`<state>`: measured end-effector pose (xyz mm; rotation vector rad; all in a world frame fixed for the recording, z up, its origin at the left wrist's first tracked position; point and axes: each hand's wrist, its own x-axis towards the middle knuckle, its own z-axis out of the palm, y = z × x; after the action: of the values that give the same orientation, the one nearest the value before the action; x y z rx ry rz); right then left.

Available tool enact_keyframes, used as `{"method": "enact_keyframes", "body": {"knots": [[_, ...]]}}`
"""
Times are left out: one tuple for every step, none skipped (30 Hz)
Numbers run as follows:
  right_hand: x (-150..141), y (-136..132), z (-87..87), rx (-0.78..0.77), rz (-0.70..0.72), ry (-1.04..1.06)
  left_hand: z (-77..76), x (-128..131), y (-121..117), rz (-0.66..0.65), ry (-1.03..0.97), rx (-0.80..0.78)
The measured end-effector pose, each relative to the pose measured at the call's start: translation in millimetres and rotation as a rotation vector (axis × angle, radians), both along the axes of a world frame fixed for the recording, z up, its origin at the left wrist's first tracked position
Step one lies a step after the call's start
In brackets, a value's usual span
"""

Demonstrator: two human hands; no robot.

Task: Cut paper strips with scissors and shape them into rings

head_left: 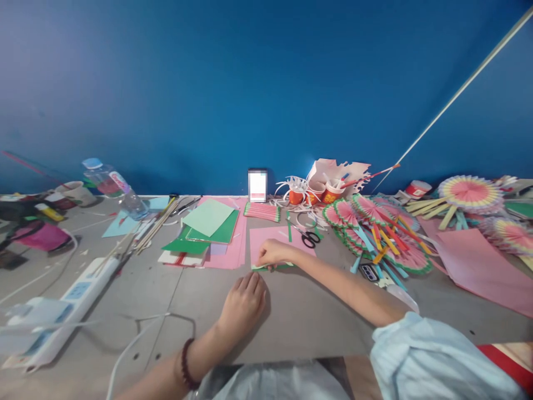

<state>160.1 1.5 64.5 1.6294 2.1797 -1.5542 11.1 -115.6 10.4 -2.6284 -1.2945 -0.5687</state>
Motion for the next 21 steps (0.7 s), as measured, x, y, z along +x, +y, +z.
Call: {"method": "enact_keyframes", "body": {"knots": [[-0.1,0.3,0.8,0.002,0.006,-0.005,-0.4,-0.1,-0.2,0.000,0.007,0.009],[0.0,0.5,1.3,0.003,0.009,-0.009,-0.8,-0.1,-0.4,-0.001,0.015,0.019],[0.0,0.5,1.6,0.004,0.009,-0.011,-1.1,0.0,-0.6,-0.001,0.022,0.025],[-0.1,0.4,1.9,0.003,0.008,-0.015,-1.3,0.1,-0.8,-0.001,0.029,0.026],[-0.2,0.2,2.2,0.001,0.006,-0.019,-1.6,0.2,-0.9,0.001,0.033,0.022],[-0.3,-0.1,2.4,-0.002,0.004,-0.023,-1.8,0.4,-0.9,0.004,0.035,0.017],[-0.5,-0.3,2.6,-0.004,0.003,-0.027,-1.9,0.5,-0.9,0.006,0.036,0.014],[-0.7,-0.6,2.7,-0.005,0.003,-0.029,-2.0,0.6,-0.8,0.007,0.037,0.012],[-0.9,-0.7,2.8,-0.005,0.004,-0.031,-2.0,0.7,-0.8,0.008,0.037,0.013],[-1.0,-0.7,2.7,-0.004,0.004,-0.031,-2.0,0.8,-0.7,0.005,0.038,0.017],[-1.2,-0.6,2.5,-0.002,0.004,-0.030,-1.9,0.8,-0.6,0.003,0.040,0.021],[-1.3,-0.5,2.2,0.002,0.005,-0.028,-1.8,0.8,-0.5,0.003,0.043,0.022],[-1.4,-0.3,2.1,0.004,0.005,-0.026,-1.6,0.8,-0.5,0.004,0.046,0.021],[-1.5,-0.3,2.0,0.005,0.006,-0.025,-1.4,0.9,-0.5,0.006,0.049,0.021],[-1.7,-0.3,2.2,0.006,0.005,-0.026,-1.2,0.9,-0.5,0.008,0.051,0.020],[-1.9,-0.4,2.4,0.005,0.004,-0.028,-0.9,0.9,-0.5,0.009,0.052,0.017],[-2.2,-0.5,2.8,0.004,0.003,-0.031,-0.7,0.9,-0.6,0.012,0.052,0.013],[-2.5,-0.7,3.2,0.003,0.002,-0.033,-0.4,0.8,-0.6,0.013,0.051,0.007],[-2.9,-0.8,3.5,0.004,0.001,-0.035,-0.2,0.8,-0.6,0.012,0.049,-0.001],[-3.2,-0.8,3.7,0.004,0.002,-0.037,0.1,0.7,-0.6,0.013,0.044,-0.012],[-3.5,-0.8,3.6,0.004,0.004,-0.037,0.3,0.6,-0.5,0.015,0.037,-0.024]]}}
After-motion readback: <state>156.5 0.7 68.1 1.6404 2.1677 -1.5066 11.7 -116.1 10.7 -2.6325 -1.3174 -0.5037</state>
